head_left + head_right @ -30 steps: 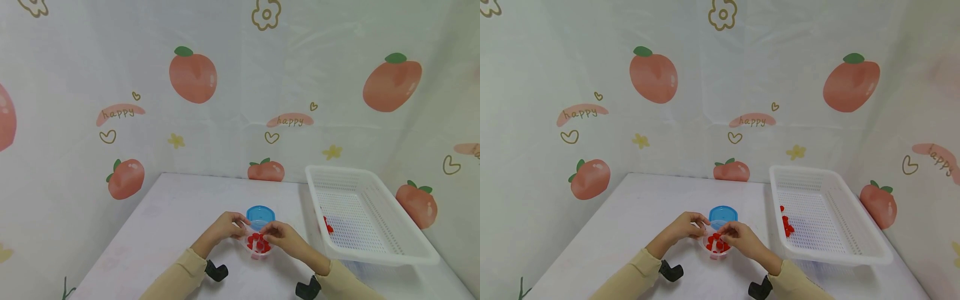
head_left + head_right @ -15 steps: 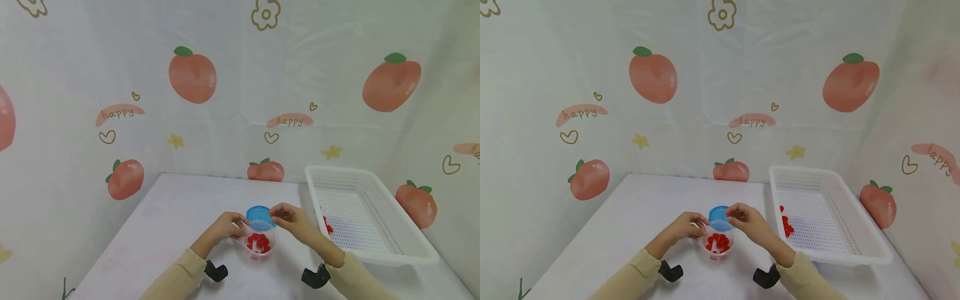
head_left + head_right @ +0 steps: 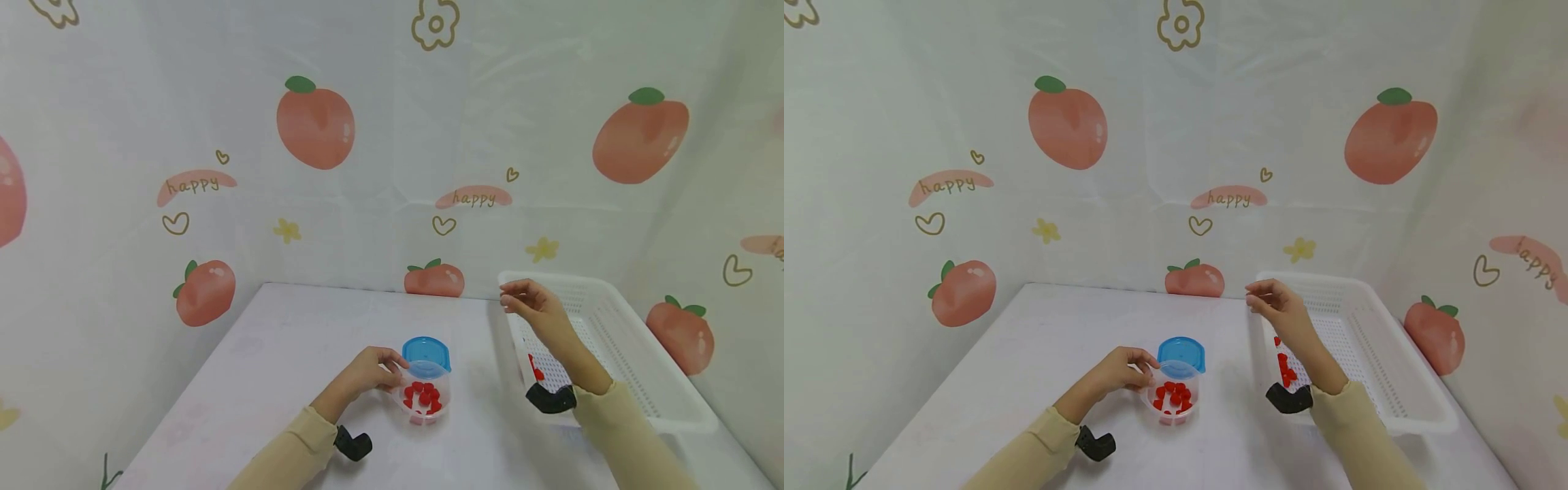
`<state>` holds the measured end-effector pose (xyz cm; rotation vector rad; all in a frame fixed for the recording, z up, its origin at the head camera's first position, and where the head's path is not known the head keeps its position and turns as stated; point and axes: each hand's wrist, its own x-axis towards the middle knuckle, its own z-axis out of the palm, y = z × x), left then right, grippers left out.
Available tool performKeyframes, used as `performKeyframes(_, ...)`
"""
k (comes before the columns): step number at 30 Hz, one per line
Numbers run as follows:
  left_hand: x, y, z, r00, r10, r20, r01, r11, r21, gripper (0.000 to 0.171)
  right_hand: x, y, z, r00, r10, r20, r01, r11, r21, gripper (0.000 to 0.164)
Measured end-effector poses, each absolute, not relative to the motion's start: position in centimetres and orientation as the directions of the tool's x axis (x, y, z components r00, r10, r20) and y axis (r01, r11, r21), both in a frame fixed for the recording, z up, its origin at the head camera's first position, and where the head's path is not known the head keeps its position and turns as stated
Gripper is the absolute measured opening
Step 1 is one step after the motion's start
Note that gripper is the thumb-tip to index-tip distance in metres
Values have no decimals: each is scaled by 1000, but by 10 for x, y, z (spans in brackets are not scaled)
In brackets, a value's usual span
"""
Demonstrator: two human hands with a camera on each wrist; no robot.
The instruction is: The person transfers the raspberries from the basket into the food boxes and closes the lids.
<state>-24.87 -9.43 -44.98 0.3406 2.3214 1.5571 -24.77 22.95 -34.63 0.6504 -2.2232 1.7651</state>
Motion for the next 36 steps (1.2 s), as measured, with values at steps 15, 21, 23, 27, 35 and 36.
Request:
performKeyframes(15, -248, -94, -450, -921, 363, -141, 7, 378, 926, 23, -286, 304, -384, -963, -120, 243, -264, 209, -942, 13)
performKeyframes(21, -247, -94, -449, -920, 366, -138, 12, 379, 925, 23, -290, 325, -393, -979, -189, 72, -129, 309, -942, 28)
performKeyframes(23, -247, -94, -449, -919, 369, -138, 13, 380, 925, 23, -292, 329, -397, -978, -208, 26, -101, 353, -930, 34)
performKeyframes(27, -247, -94, -449, -920, 369, -135, 16, 378, 926, 24, -294, 333, -404, -969, -238, -71, -39, 430, -902, 46)
performKeyframes(35, -246, -94, -448, -919, 371, -134, 16, 375, 927, 24, -298, 332, -417, -925, -310, -220, 18, 542, -840, 42)
performKeyframes(36, -246, -94, -448, -919, 371, -134, 16, 375, 927, 24, -298, 331, -418, -922, -315, -227, 18, 549, -836, 41)
